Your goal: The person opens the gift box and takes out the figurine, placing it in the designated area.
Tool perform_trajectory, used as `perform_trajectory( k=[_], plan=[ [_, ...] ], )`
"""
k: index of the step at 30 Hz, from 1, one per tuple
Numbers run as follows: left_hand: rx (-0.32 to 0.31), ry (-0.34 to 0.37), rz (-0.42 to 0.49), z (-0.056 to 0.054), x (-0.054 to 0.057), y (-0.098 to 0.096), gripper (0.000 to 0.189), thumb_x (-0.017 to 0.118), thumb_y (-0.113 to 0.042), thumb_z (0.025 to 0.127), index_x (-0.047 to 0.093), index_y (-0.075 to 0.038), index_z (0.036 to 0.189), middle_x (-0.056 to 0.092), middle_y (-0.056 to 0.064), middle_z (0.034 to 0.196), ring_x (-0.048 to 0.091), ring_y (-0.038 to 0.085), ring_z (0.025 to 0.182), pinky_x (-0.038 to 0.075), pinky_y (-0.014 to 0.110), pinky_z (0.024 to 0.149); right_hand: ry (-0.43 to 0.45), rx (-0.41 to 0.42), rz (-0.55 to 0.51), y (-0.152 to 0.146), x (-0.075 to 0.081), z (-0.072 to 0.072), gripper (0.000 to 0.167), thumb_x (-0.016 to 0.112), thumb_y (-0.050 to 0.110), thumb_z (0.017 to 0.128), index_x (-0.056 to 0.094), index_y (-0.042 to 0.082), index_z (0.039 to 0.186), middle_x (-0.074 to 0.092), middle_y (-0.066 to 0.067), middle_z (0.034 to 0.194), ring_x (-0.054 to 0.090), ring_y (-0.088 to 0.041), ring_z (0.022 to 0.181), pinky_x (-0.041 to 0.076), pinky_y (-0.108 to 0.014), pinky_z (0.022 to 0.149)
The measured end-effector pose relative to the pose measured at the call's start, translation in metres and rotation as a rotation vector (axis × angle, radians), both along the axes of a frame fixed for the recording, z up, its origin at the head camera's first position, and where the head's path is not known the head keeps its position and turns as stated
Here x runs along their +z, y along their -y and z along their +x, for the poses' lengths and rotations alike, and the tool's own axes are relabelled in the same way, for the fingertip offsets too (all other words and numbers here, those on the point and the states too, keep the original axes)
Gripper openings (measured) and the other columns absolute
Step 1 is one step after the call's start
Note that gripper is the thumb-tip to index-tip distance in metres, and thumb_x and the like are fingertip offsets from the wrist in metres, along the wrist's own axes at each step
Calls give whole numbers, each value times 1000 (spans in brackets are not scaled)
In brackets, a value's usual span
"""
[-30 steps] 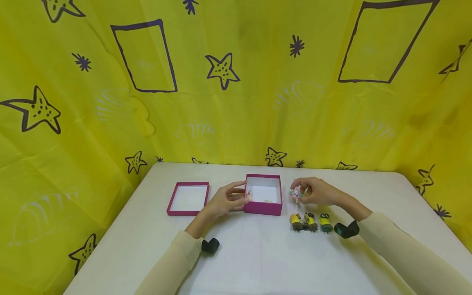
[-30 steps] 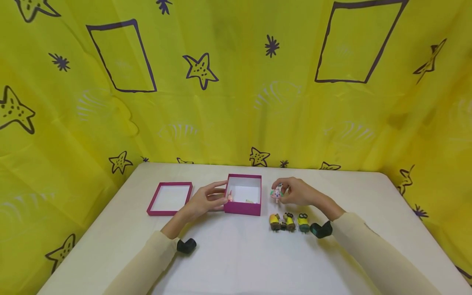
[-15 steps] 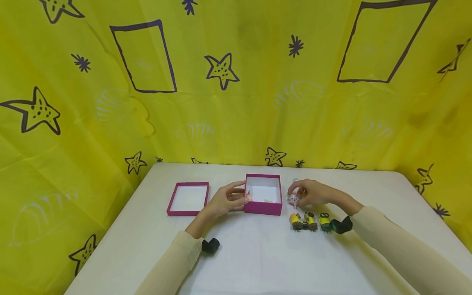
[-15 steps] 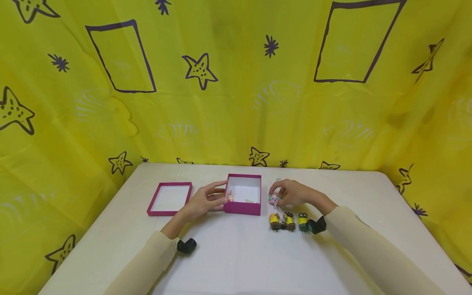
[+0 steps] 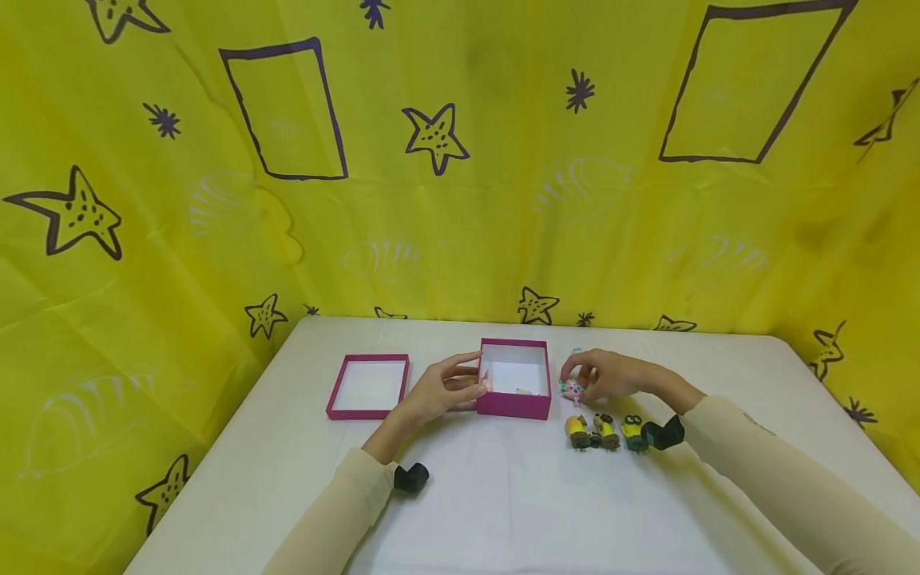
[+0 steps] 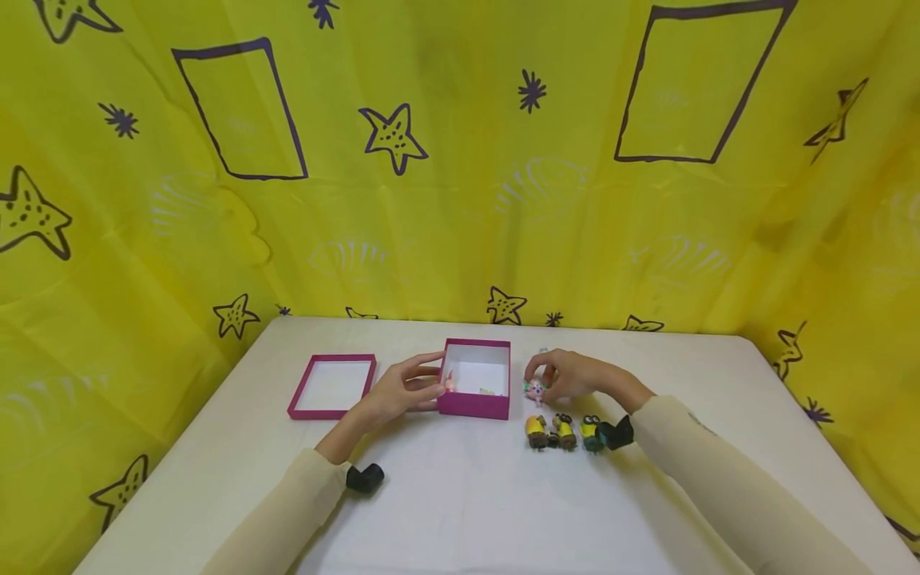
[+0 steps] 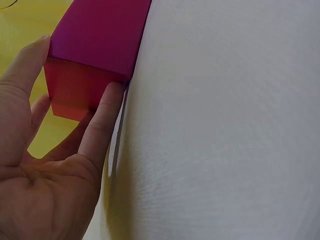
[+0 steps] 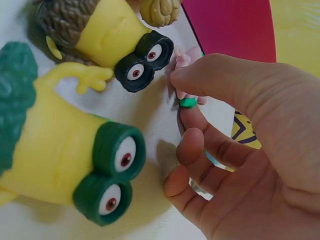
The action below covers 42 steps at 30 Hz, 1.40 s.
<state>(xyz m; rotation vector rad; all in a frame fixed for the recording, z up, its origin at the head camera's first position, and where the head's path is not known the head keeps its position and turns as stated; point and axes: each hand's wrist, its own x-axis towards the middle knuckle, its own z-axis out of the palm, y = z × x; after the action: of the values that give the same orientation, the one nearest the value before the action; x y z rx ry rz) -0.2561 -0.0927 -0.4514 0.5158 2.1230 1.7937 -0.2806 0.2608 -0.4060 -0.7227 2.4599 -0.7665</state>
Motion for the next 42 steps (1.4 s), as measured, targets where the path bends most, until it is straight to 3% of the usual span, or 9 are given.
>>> perform_trajectory(
  k=[7,23,32,42],
  plan=[
    [-5,-27,-15,-3,-1,0,68,76,-22,96,46,-19,156,57,16,144,60,34,129,55,41,100,22,-10,1,0,1,-1,37,76,7,91,65,13,125,60,-8,104,57,-25,95,55,-38,84],
    [0,-20,-4,-1,4,0,67,76,-21,96,47,-20,156,58,16,143,62,33,126,57,39,97,5,9,31,1,4,-3,36,75,8,92,65,14,126,61,-6,107,55,-24,97,54,-40,87],
    [0,-11,-19,-2,1,1,68,76,-24,96,45,-21,157,56,15,145,62,32,127,58,39,94,-5,16,61,1,10,-1,42,76,11,92,62,15,132,64,-6,110,58,-29,104,55,-49,93],
    [-3,-9,12,2,1,0,68,75,-15,96,45,-16,157,56,19,144,62,33,126,59,39,92,-69,42,2,-1,26,2,51,80,17,90,58,8,135,66,-13,113,61,-26,95,56,-42,85]
  ],
)
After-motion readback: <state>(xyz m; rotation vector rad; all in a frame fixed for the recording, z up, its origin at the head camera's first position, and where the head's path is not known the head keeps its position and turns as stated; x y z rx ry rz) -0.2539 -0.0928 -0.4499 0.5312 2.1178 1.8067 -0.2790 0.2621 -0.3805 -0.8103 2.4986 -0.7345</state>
